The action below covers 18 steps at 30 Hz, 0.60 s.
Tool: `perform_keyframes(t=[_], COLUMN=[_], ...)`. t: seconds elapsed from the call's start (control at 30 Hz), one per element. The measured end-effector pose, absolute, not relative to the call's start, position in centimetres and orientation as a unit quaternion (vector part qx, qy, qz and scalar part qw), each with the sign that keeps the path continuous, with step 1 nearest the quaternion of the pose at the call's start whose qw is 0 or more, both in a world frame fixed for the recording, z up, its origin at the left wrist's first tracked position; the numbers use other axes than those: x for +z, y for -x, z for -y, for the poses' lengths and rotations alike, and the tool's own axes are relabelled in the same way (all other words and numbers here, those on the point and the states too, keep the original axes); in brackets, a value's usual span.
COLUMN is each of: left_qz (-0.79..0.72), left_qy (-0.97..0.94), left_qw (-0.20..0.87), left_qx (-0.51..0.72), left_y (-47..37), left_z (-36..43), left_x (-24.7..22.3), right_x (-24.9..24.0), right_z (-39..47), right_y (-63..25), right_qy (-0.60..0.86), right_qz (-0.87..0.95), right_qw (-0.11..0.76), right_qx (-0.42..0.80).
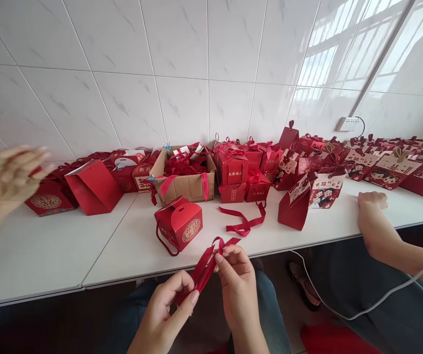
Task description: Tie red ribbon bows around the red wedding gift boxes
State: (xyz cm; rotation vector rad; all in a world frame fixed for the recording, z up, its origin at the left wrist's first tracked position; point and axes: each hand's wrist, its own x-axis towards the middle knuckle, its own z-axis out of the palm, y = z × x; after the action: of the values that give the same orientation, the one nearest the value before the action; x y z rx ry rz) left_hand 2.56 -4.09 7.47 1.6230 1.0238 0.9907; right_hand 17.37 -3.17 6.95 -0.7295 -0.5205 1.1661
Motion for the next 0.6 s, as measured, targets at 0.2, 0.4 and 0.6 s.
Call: perform_keyframes(t=[0.2, 0.4, 0.6], left_qz=[-0.369, -0.266, -0.091], left_qy=[-0.631, -0.624, -0.612], left_qw=[0.537, 0.590, 0.573], left_qx=[0.422, 0.438, 0.537], left_y=[-0.8, 1.0, 5.2], left_z=[4.4, 5.2, 4.3], left_x=[6.6, 7.6, 8.0], right_x=[6.6, 6.2, 5.2], right_z=[2.8, 2.0, 1.3], right_y=[-17.9, -19.1, -21.0], right_qy=[0.305, 0.311, 0.305], right_qz=[0.173, 0.121, 0.118], right_qw=[0.752, 0.778, 0.804], right_qx=[0.558, 0.532, 0.496])
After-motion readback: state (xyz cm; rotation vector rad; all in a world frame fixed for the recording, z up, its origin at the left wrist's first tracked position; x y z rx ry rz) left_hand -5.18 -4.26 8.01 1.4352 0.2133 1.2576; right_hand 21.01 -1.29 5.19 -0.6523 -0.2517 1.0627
